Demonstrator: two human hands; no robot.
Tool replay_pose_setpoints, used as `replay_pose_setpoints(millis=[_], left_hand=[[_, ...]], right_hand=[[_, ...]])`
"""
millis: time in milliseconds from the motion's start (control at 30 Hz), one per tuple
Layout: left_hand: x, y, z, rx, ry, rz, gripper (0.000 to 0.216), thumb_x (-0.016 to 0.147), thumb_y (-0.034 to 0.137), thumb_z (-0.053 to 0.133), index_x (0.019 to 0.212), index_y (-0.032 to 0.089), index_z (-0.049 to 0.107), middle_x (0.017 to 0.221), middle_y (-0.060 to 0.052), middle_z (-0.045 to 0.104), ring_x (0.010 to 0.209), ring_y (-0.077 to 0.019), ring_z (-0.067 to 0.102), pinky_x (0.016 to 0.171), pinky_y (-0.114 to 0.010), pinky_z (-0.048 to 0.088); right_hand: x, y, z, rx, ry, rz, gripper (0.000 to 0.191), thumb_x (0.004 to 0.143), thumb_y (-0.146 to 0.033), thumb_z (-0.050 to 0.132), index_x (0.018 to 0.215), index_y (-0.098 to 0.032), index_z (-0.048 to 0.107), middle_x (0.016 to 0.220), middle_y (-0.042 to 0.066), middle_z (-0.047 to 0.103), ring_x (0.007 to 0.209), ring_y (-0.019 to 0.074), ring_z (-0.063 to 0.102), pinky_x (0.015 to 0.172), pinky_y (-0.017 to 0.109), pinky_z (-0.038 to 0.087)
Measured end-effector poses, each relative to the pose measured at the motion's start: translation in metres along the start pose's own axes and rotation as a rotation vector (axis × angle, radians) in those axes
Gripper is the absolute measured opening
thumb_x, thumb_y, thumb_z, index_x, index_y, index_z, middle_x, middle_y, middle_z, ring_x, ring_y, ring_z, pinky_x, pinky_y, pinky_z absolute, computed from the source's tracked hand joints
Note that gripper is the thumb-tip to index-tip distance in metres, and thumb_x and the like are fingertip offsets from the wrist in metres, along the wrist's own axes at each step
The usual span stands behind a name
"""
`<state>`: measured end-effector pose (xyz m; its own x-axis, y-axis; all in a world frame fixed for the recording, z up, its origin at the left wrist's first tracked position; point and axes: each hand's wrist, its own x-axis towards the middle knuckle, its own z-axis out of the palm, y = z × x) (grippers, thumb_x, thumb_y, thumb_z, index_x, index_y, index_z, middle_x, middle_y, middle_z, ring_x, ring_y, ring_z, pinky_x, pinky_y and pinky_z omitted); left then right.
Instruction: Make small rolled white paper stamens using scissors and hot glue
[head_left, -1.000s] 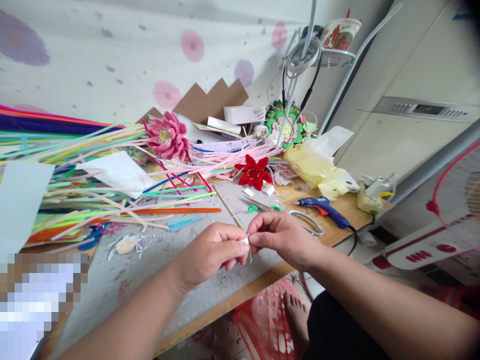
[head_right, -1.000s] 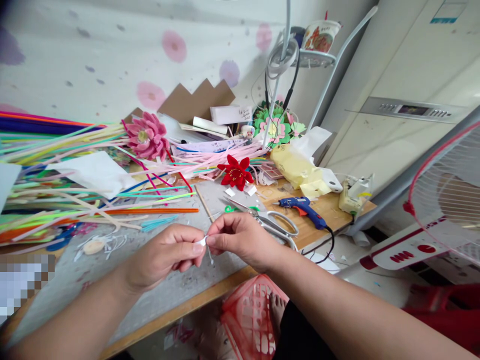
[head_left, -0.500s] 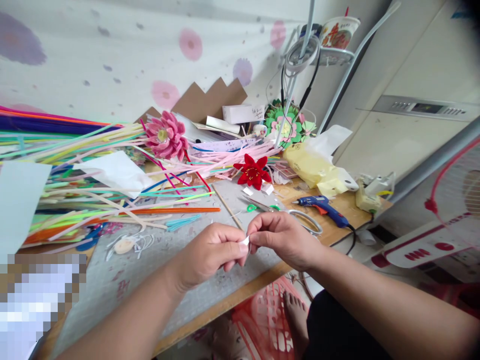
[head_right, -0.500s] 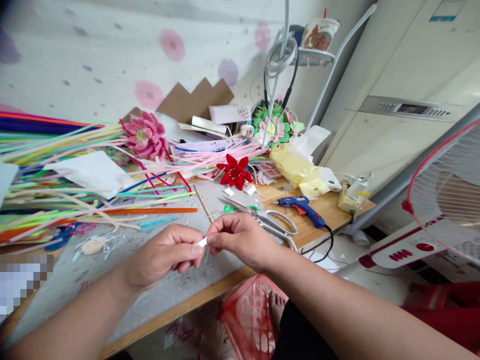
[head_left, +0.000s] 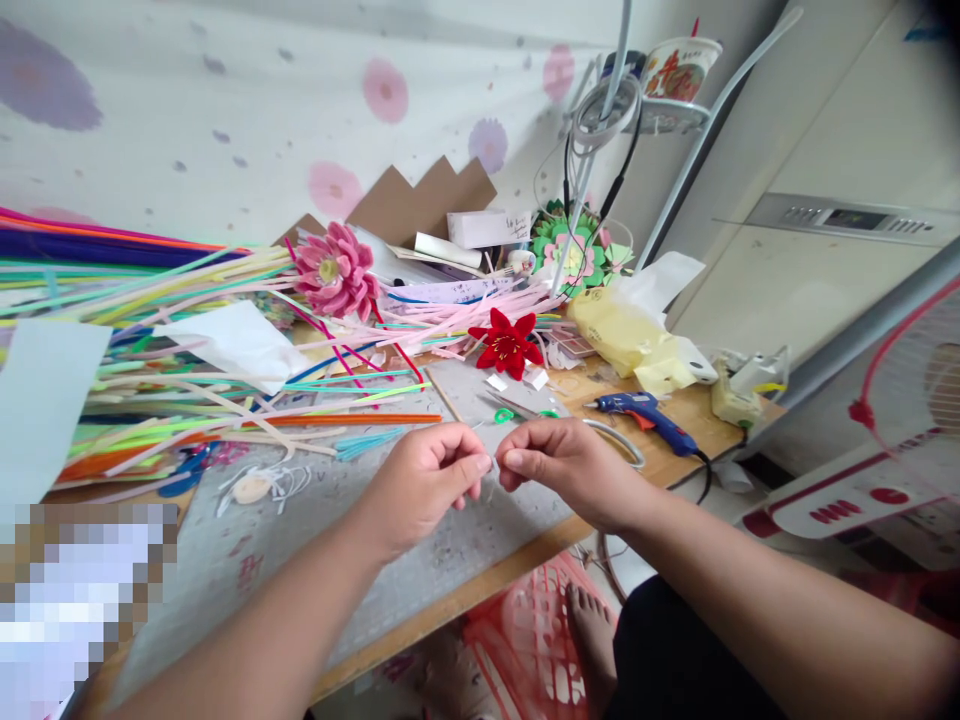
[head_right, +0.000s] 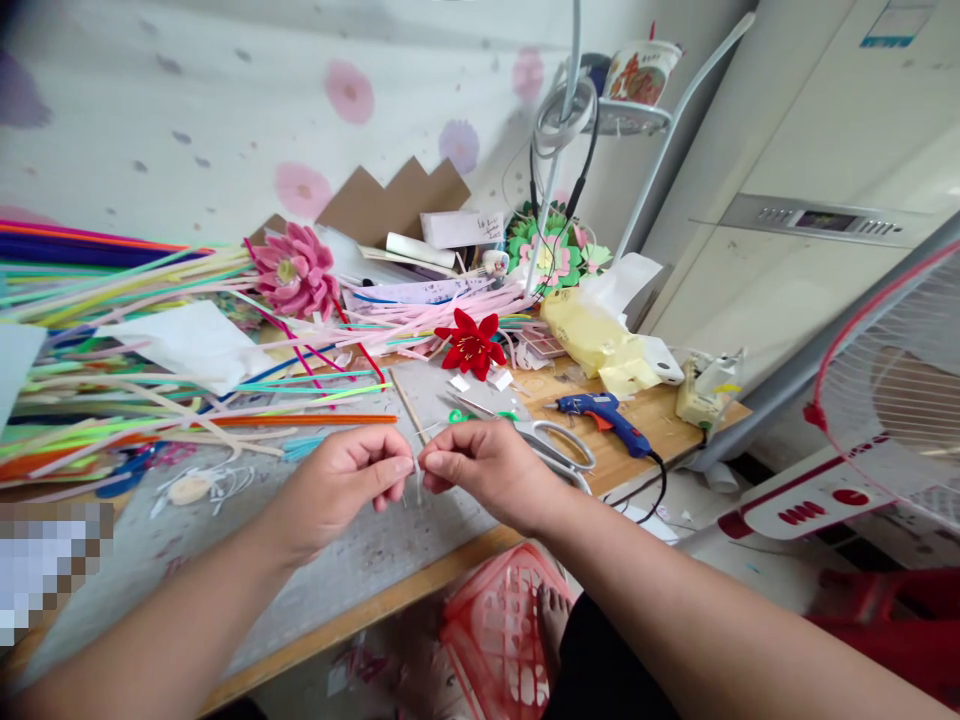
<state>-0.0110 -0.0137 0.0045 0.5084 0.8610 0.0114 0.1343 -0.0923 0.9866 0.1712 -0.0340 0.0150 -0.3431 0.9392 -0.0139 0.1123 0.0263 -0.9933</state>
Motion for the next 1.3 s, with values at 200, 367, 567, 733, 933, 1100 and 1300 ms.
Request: replay_pose_setpoints(millis=[200,367,567,733,933,1100,1300], left_hand=[[-0.001,0.000,0.000,-0.004,-0.007,0.006,0.016,0.080,0.028,0.056,0.069,0.016,0.055,0.057,0.004,0.054,0.051,-0.0088,0.047,0.050,-0.021,0.039],[-0.001,0.000,0.000,-0.020,-0.027,-0.007,0.018,0.080,0.030,0.055,0.069,0.016,0.055,0.060,0.002,0.055,0.053,-0.0100,0.049,0.052,-0.022,0.040],[0.000,0.000,0.000,0.151,-0.012,0.036,0.020,0.078,0.030,0.055,0.064,0.016,0.055,0.056,0.004,0.049,0.054,-0.0103,0.044,0.051,-0.022,0.034],[0.000,0.001,0.000,0.199,-0.008,0.004,0.020,0.078,0.027,0.052,0.061,0.017,0.053,0.055,0.004,0.050,0.053,-0.0105,0.044,0.051,-0.022,0.033],[0.001,0.001,0.002,-0.006,-0.042,-0.054,0.020,0.077,0.033,0.059,0.070,0.015,0.057,0.062,0.002,0.058,0.058,-0.0116,0.054,0.057,-0.024,0.041],[0.002,0.003,0.004,-0.058,-0.031,-0.141,0.019,0.073,0.031,0.062,0.067,0.015,0.056,0.059,0.001,0.060,0.054,-0.0117,0.055,0.055,-0.024,0.044],[0.004,0.001,0.001,-0.024,0.084,-0.096,0.023,0.078,0.035,0.057,0.066,0.016,0.058,0.050,0.004,0.052,0.047,-0.0089,0.044,0.048,-0.021,0.036]], right_hand=[[0.001,0.001,0.000,0.055,-0.009,0.014,0.026,0.072,-0.038,0.071,0.074,-0.014,0.063,0.063,0.000,0.061,0.060,0.0104,0.055,0.062,0.026,0.044],[0.002,-0.002,0.003,-0.149,0.038,0.004,0.011,0.075,-0.026,0.063,0.071,-0.016,0.060,0.061,-0.001,0.059,0.057,0.0099,0.052,0.056,0.023,0.041],[0.003,-0.006,0.009,-0.617,0.108,-0.119,0.009,0.069,-0.010,0.057,0.065,-0.017,0.058,0.058,-0.003,0.055,0.053,0.0095,0.046,0.051,0.021,0.035],[0.001,-0.004,0.011,-0.635,0.089,-0.141,0.009,0.073,-0.012,0.056,0.070,-0.016,0.062,0.065,0.000,0.061,0.059,0.0117,0.051,0.056,0.022,0.038],[0.001,-0.005,0.007,-0.530,0.123,-0.103,0.008,0.076,-0.014,0.054,0.069,-0.016,0.057,0.062,-0.002,0.055,0.057,0.0105,0.047,0.053,0.022,0.036],[0.002,-0.004,0.005,-0.391,0.145,0.004,0.009,0.079,-0.018,0.051,0.071,-0.018,0.054,0.060,-0.002,0.054,0.055,0.0110,0.049,0.055,0.023,0.039],[-0.011,0.002,-0.055,-0.614,0.382,0.099,0.016,0.076,-0.009,0.049,0.074,-0.020,0.061,0.065,-0.002,0.063,0.064,0.0131,0.060,0.062,0.022,0.045]])
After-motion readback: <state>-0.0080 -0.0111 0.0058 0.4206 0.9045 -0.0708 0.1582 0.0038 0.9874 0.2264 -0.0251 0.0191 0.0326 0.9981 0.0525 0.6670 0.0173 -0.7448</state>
